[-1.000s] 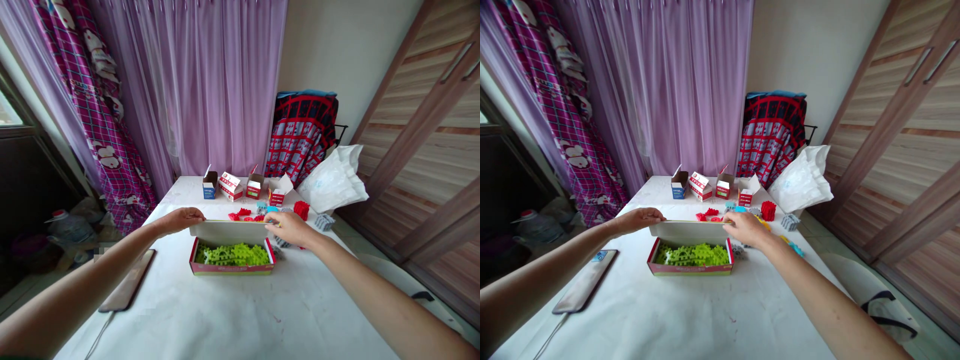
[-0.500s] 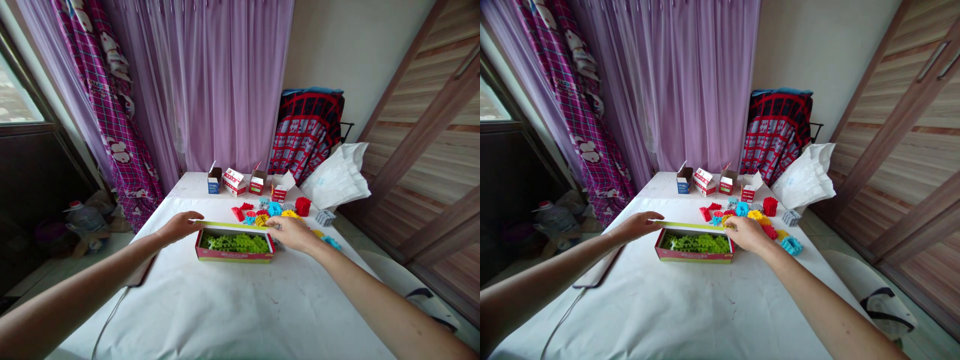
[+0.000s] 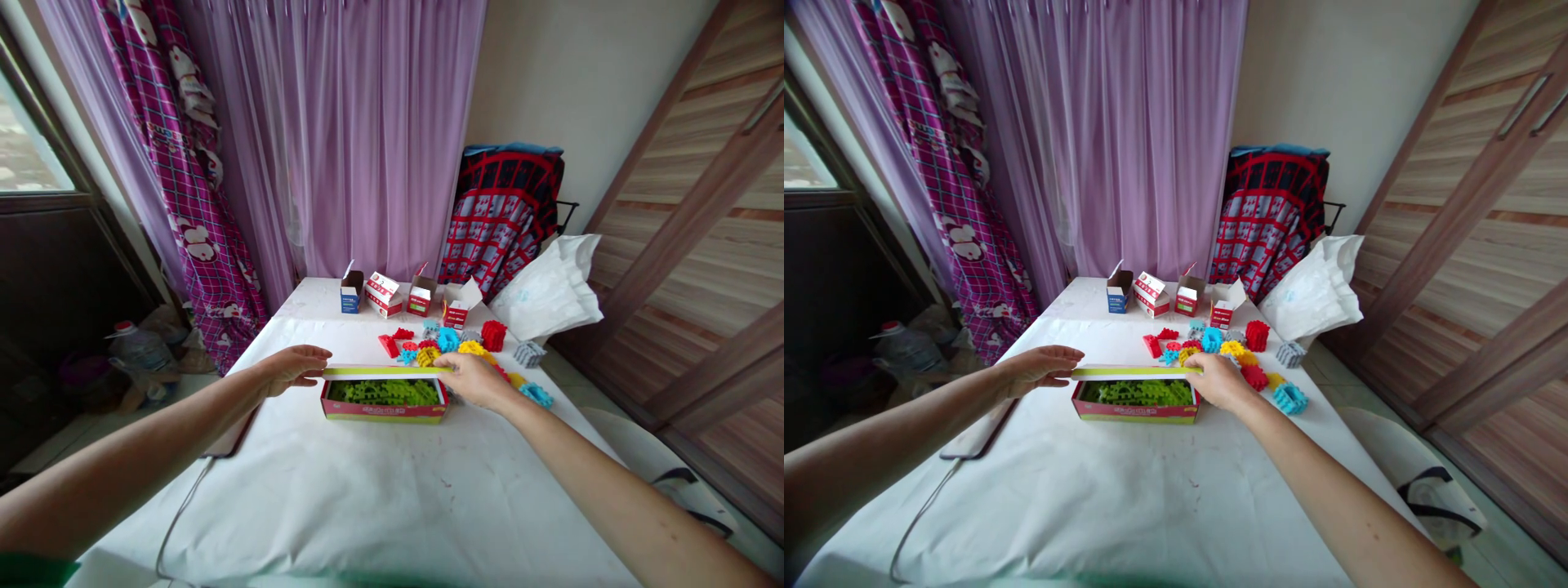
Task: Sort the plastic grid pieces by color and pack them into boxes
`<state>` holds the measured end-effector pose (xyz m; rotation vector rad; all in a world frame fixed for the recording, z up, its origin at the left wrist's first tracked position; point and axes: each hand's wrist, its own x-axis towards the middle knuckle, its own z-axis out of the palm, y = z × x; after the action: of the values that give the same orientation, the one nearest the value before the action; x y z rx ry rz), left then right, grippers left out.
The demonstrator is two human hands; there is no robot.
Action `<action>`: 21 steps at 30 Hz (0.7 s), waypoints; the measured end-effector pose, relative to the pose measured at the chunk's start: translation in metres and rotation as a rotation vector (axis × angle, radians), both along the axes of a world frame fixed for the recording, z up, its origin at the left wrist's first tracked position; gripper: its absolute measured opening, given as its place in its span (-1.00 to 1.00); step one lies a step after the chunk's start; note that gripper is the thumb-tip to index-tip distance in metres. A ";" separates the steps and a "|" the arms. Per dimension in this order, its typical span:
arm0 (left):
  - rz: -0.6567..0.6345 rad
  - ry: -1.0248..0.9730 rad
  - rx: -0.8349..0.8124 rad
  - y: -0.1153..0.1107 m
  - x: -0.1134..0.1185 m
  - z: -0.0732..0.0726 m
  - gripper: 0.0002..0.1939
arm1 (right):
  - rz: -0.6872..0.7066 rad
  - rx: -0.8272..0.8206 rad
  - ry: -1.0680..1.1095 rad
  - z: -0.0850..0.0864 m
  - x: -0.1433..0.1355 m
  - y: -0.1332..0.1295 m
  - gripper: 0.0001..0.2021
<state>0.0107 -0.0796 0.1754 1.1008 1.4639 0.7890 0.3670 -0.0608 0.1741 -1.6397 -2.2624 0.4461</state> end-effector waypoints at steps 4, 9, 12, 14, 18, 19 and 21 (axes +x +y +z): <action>0.008 -0.051 -0.014 -0.005 0.000 -0.004 -0.48 | -0.010 0.002 -0.070 -0.003 0.005 -0.002 -0.69; 0.030 -0.113 -0.048 0.004 -0.001 -0.004 -0.50 | -0.089 -0.331 0.159 -0.001 0.006 0.002 -0.66; 0.035 -0.152 -0.056 0.011 -0.003 -0.002 -0.54 | -0.176 -0.420 0.319 0.004 0.007 0.006 -0.72; 0.038 -0.171 -0.056 0.014 -0.003 -0.002 -0.57 | -0.216 -0.458 0.371 0.008 0.007 0.008 -0.75; 0.032 -0.193 -0.062 0.019 -0.004 -0.002 -0.65 | -0.301 -0.509 0.503 0.013 0.008 0.011 -0.79; 0.027 -0.197 -0.064 0.020 -0.005 -0.002 -0.66 | -0.320 -0.517 0.549 0.014 0.008 0.012 -0.80; 0.017 -0.201 -0.068 0.023 -0.006 -0.001 -0.67 | -0.349 -0.539 0.632 0.015 0.009 0.013 -0.82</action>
<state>0.0046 -0.0565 0.1744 0.9308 1.3226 0.8309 0.3756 -0.0481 0.1896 -1.7394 -1.4268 1.3413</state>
